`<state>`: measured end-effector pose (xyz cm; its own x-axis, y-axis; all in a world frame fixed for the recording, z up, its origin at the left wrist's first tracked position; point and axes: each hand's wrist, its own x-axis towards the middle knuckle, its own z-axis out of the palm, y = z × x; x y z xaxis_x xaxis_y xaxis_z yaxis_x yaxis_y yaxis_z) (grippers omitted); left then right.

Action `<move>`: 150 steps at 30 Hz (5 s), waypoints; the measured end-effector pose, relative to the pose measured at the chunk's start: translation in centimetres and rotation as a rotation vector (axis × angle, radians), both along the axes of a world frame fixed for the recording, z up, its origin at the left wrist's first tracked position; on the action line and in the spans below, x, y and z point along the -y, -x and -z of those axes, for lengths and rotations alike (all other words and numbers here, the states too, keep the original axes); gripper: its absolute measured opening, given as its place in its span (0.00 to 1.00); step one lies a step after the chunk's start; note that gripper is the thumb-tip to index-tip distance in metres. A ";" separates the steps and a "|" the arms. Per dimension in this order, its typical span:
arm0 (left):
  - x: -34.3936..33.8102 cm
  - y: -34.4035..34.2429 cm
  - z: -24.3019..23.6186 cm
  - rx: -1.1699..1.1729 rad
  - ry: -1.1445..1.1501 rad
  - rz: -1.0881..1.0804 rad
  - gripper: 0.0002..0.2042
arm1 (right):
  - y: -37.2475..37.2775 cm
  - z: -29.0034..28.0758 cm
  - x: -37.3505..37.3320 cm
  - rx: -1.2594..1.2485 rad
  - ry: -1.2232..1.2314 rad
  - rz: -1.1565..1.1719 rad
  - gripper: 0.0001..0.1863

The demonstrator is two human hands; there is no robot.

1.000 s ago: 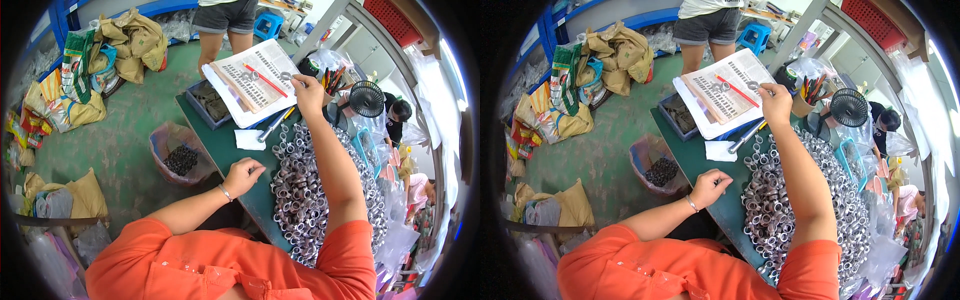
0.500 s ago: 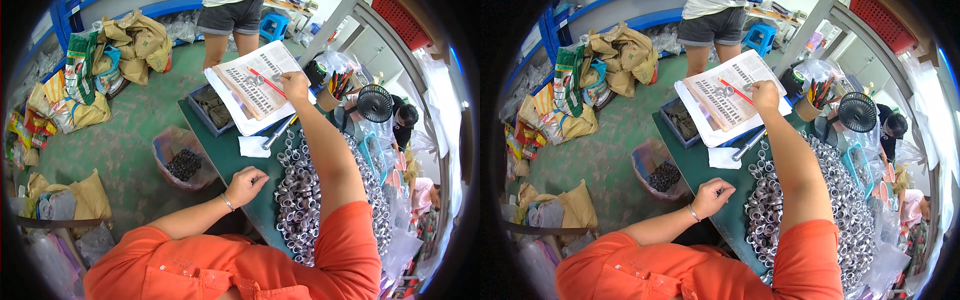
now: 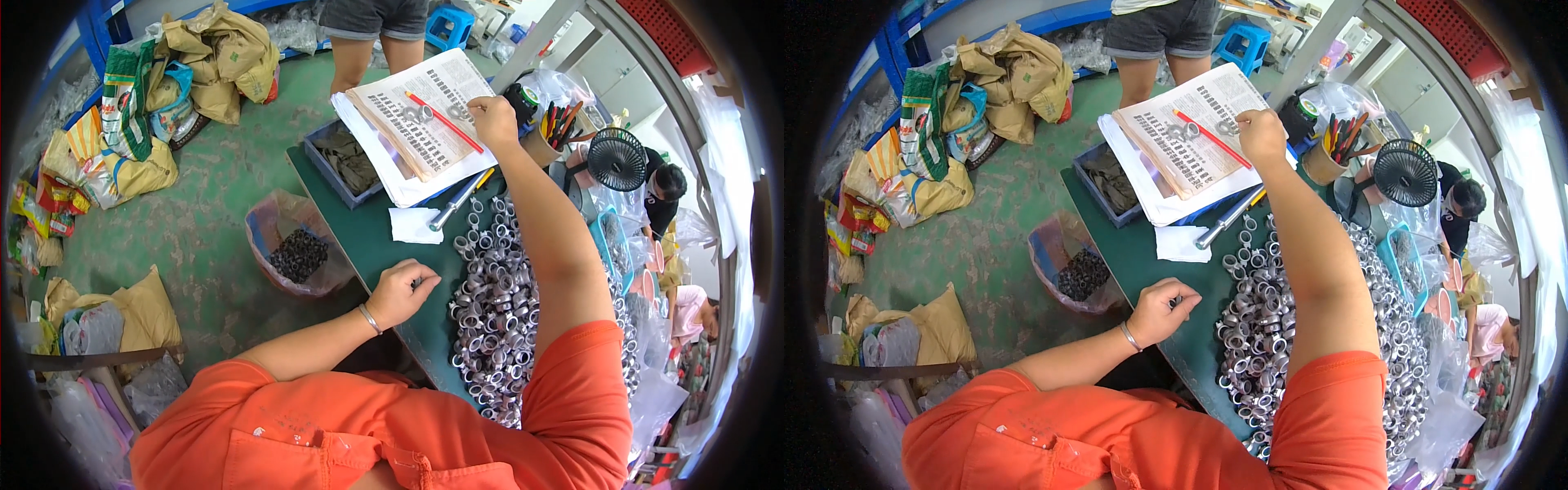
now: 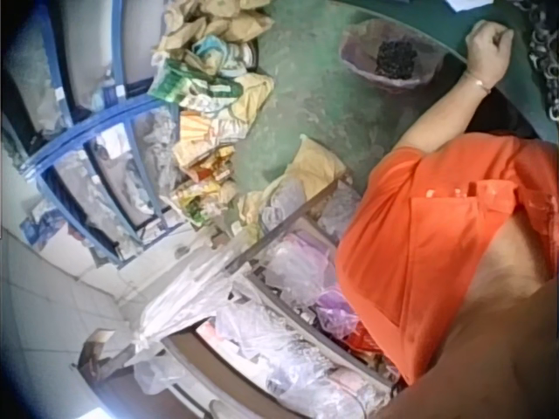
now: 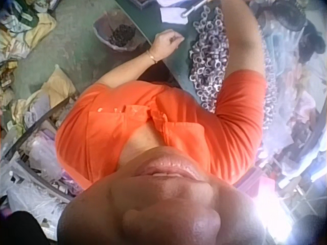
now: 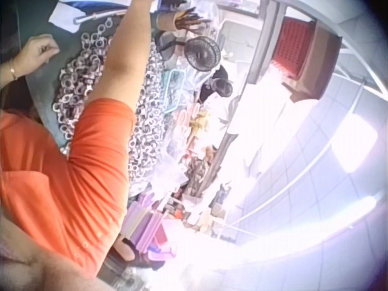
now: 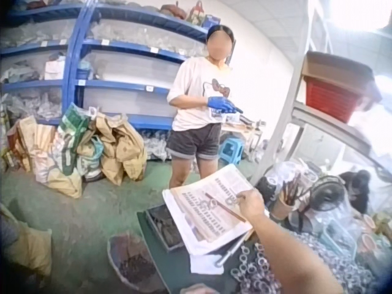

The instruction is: The person picks up small metal rings and ring assemblies by hand from a pile on a table, turns them over, and places them into a container.

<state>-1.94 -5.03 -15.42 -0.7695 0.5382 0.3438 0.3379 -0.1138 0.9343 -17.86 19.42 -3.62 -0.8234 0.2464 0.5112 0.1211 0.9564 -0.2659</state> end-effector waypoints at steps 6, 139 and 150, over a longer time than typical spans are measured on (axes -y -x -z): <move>0.1 -0.1 -0.1 -0.006 -0.007 0.000 0.03 | -0.3 0.0 0.4 0.107 -0.102 -0.067 0.06; 5.4 -7.7 -6.4 0.686 0.228 0.632 0.09 | -36.8 4.6 19.0 -0.238 1.102 -0.149 0.14; 5.3 -7.5 -5.7 0.801 0.144 0.671 0.13 | -36.3 4.9 18.2 -0.166 0.605 -0.177 0.10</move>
<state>5.59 -10.28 -9.74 -0.2732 0.9329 -0.2345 -0.4748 0.0813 0.8763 18.41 1.22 -8.51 -0.7999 0.3984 0.4489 -0.1141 0.6334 -0.7654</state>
